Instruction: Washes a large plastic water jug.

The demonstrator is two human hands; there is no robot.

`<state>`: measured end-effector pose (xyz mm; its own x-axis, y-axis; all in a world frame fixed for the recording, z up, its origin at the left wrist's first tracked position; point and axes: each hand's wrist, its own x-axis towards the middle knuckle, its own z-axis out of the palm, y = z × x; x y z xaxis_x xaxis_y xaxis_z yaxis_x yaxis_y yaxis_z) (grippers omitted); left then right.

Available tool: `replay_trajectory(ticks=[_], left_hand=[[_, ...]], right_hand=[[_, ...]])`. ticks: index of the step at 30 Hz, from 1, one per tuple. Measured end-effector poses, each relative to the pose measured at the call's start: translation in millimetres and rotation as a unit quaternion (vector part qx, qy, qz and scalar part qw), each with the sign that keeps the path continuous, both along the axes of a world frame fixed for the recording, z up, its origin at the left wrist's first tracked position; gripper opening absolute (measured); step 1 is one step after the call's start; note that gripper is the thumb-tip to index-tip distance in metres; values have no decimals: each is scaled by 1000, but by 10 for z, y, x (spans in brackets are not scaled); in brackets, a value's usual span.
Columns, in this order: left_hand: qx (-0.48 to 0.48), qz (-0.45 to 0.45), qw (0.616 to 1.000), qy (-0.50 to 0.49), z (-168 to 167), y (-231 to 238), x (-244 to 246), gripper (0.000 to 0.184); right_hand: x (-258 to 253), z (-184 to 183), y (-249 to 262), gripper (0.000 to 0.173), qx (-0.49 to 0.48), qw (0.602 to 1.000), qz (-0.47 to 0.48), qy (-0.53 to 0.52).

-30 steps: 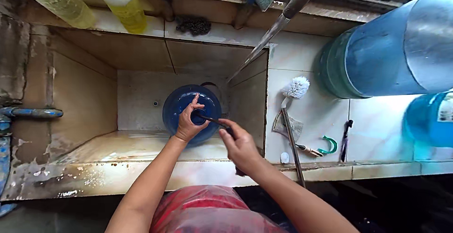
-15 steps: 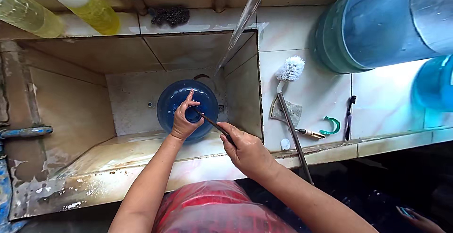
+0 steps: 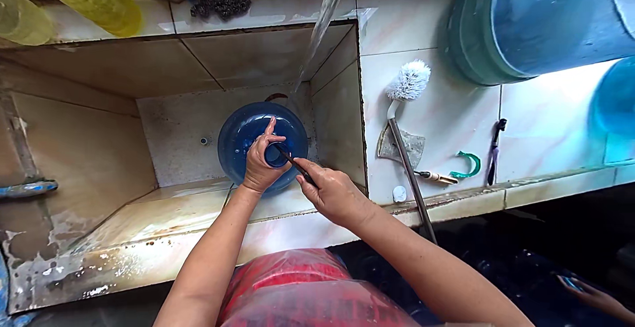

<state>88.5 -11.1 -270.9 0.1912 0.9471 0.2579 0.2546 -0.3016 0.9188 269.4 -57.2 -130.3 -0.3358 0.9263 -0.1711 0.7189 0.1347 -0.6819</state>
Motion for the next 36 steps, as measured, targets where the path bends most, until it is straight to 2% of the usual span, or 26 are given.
replay_trajectory(ticks=[4, 6, 10, 16, 22, 25, 27, 28, 30, 33, 34, 36], left_hand=[[-6, 12, 1000, -11, 5, -10, -19, 48], [-5, 20, 1000, -9, -1, 13, -21, 48], [8, 16, 1000, -6, -8, 74, -47, 48], [-9, -11, 1000, 15, 39, 60, 1, 49], [0, -16, 1000, 14, 24, 131, -14, 52], [-11, -56, 998, 15, 60, 156, -52, 50], [-20, -81, 996, 5, 55, 237, -108, 51], [-21, -70, 997, -1, 40, 257, -122, 53], [9, 26, 1000, 6, -46, 253, -54, 62], [37, 198, 979, -7, -106, 228, 117, 65], [29, 207, 978, 5, -64, 227, 115, 59], [-13, 123, 991, 43, 76, 245, -4, 46]], right_hand=[[55, 239, 84, 39, -50, 999, -9, 17], [71, 168, 155, 39, -45, 999, 3, 22], [94, -117, 156, 38, 24, 998, 37, 50], [252, 188, 285, 39, -39, 998, 51, 12], [353, -170, 292, 37, 41, 992, 95, 67], [369, 81, 298, 39, -12, 995, 95, 18], [338, 132, 372, 38, -4, 994, 107, -9], [297, 50, 383, 36, 29, 994, 106, -12], [173, -148, 429, 34, 93, 990, 102, -12], [-101, -109, 449, 36, 51, 994, 90, -25], [-144, -42, 424, 38, 19, 996, 86, -33], [-121, 84, 444, 40, -34, 994, 89, -55]])
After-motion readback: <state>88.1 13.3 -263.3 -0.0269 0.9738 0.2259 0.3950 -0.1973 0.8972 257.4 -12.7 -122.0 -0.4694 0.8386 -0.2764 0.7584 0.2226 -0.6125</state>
